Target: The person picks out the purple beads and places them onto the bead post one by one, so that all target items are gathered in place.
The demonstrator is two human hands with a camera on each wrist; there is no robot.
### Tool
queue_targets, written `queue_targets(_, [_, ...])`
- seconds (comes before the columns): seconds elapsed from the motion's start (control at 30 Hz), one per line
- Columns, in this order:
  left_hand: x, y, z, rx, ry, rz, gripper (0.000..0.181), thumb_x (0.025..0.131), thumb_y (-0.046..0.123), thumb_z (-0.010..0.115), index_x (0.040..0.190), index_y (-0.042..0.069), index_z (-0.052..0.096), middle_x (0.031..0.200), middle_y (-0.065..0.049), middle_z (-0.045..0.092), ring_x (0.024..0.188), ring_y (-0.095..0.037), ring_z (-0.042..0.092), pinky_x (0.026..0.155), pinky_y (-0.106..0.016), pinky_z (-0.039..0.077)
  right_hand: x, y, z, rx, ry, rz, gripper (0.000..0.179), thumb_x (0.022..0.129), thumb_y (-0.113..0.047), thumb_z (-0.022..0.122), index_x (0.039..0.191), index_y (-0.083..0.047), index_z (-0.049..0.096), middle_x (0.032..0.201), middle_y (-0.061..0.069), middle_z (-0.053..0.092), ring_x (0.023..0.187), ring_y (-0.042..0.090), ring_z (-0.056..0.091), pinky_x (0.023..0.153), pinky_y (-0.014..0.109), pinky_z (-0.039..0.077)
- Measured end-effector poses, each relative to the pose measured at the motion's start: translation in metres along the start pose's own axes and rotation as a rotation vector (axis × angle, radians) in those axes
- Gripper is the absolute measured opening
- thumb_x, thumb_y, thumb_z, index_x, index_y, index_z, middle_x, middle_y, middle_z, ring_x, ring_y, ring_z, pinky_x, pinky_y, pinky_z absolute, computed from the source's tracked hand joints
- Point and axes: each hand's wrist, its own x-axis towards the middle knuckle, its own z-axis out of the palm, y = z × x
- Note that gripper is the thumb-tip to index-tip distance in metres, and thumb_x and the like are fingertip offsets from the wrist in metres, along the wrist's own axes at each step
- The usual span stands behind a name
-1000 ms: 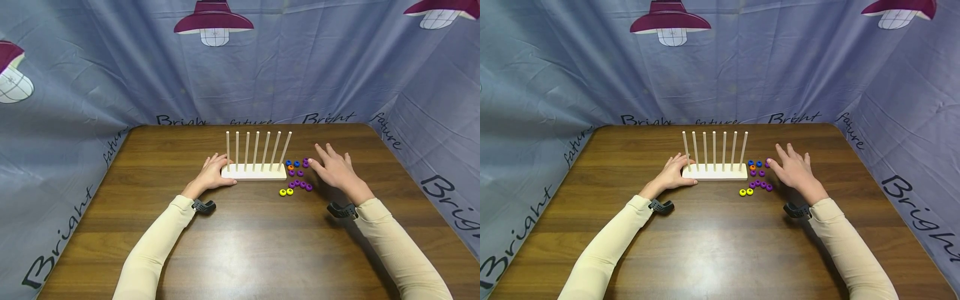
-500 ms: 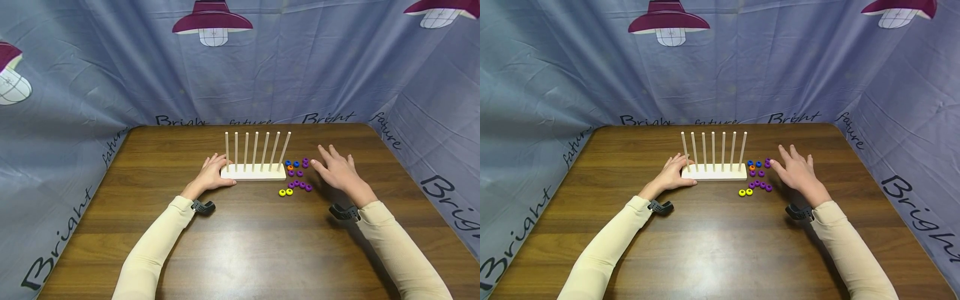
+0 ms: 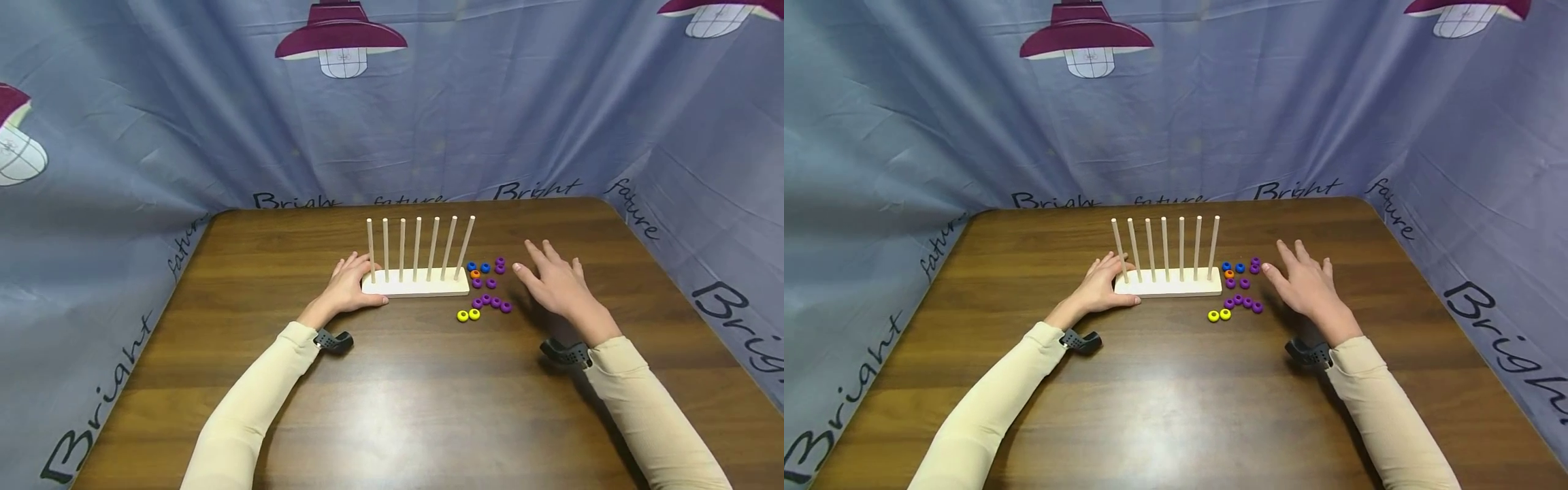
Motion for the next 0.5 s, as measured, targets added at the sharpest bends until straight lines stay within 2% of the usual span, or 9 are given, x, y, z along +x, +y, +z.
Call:
queue_targets(0.13, [-0.0027, -0.0017, -0.0002, 0.006, 0.004, -0.010, 0.067, 0.075, 0.046, 0.083, 0.130, 0.013, 0.064, 0.161, -0.016, 0.041, 0.156, -0.045, 0.021, 0.127, -0.063, 0.010, -0.0048, 0.0012, 0.0020, 0.001, -0.014, -0.001, 0.080, 0.106, -0.060, 0.027, 0.163, -0.005, 0.018, 0.164, 0.038, 0.012, 0.146, 0.063, 0.022, 0.113, 0.083, 0.005])
queue_targets(0.37, [0.0009, -0.0016, -0.0024, 0.003, 0.013, 0.000, 0.066, 0.076, 0.046, 0.082, 0.130, 0.013, 0.064, 0.162, -0.015, 0.040, 0.157, -0.043, 0.020, 0.128, -0.061, 0.008, -0.0073, 0.0043, -0.0019, 0.013, 0.019, -0.010, 0.077, 0.107, -0.057, 0.029, 0.162, -0.004, 0.019, 0.163, 0.039, 0.015, 0.146, 0.062, 0.023, 0.112, 0.083, 0.007])
queue_targets(0.5, [0.0018, -0.0013, -0.0001, 0.012, -0.003, -0.002, 0.066, 0.076, 0.047, 0.081, 0.130, 0.014, 0.064, 0.163, -0.015, 0.039, 0.157, -0.043, 0.021, 0.129, -0.061, 0.009, -0.0083, 0.0047, 0.0007, 0.013, -0.006, -0.009, 0.077, 0.107, -0.057, 0.028, 0.162, -0.004, 0.019, 0.163, 0.039, 0.014, 0.147, 0.061, 0.022, 0.112, 0.083, 0.008])
